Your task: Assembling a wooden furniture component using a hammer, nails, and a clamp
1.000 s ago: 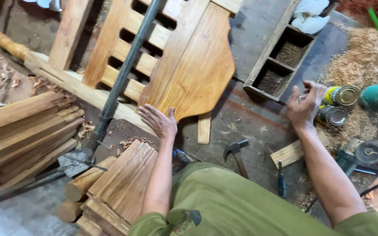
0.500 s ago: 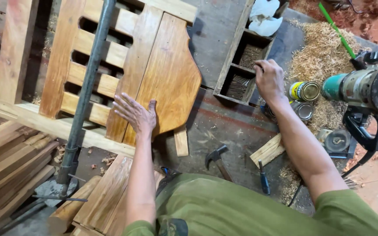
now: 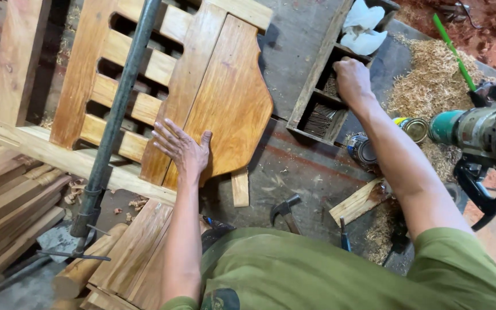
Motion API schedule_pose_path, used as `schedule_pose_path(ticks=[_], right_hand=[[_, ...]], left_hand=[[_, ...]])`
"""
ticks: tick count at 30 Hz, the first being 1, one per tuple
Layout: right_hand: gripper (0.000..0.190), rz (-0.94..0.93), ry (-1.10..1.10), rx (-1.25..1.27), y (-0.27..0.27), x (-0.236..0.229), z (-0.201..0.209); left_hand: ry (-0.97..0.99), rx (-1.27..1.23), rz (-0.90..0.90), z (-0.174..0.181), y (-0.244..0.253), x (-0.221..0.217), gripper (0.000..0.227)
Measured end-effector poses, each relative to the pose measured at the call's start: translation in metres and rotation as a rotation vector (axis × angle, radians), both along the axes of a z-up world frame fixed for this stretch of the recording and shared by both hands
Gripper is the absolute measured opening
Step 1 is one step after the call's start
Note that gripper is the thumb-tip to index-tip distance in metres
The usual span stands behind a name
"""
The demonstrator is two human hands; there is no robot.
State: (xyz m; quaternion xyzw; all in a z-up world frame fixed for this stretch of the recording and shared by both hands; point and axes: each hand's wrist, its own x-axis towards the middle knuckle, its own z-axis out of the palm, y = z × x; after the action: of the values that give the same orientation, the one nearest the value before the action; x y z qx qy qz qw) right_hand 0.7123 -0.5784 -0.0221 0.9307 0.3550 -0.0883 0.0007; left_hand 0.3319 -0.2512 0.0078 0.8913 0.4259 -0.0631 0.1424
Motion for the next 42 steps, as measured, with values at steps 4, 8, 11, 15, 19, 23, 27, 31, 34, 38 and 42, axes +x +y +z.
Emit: schedule_pose_path(ticks=[4,8,11,15,19,23,27,31,34,38,42], right_hand=[[0.014,0.173,0.01,-0.196,0.008,0.002,0.03],[0.013,0.202,0.138,-0.17,0.012,0.0,0.053],[0.022,0.055,0.326,0.054,0.004,0.007,0.045],[0.017,-0.382,0.914,0.756,-0.02,-0.023,0.074],[0.021,-0.452,0.962,0.948,-0.019,-0.049,0.116],[0.034,-0.512,1.031,1.06,-0.033,-0.053,0.11],[0.04,-0.521,1.065,1.114,-0.026,-0.058,0.116],[0.032,-0.549,1.005,1.118,-0.014,-0.059,0.123],[0.036,-0.358,0.571,0.851,-0.019,-0.052,0.115],[0.033,-0.218,0.148,0.503,-0.024,-0.03,0.074],[0.014,-0.209,-0.001,0.158,-0.045,0.013,0.005]], left_hand=[[-0.007,-0.002,-0.007,0.0,0.001,-0.001,0.122],[-0.029,0.026,-0.014,-0.002,0.0,-0.001,0.121],[-0.071,0.032,0.0,-0.006,0.003,0.001,0.124],[-0.075,-0.007,-0.007,-0.006,0.002,-0.004,0.128],[-0.114,-0.022,-0.002,-0.004,0.003,-0.007,0.129],[-0.13,-0.053,-0.021,-0.012,0.004,-0.008,0.134],[-0.139,-0.087,-0.024,-0.01,0.011,-0.014,0.138],[-0.12,-0.082,-0.02,-0.001,0.01,-0.012,0.137],[-0.119,-0.11,-0.027,0.0,0.008,-0.013,0.137],[-0.103,-0.125,-0.012,-0.003,0.009,-0.011,0.138],[-0.1,-0.121,-0.015,-0.008,0.011,-0.008,0.139]])
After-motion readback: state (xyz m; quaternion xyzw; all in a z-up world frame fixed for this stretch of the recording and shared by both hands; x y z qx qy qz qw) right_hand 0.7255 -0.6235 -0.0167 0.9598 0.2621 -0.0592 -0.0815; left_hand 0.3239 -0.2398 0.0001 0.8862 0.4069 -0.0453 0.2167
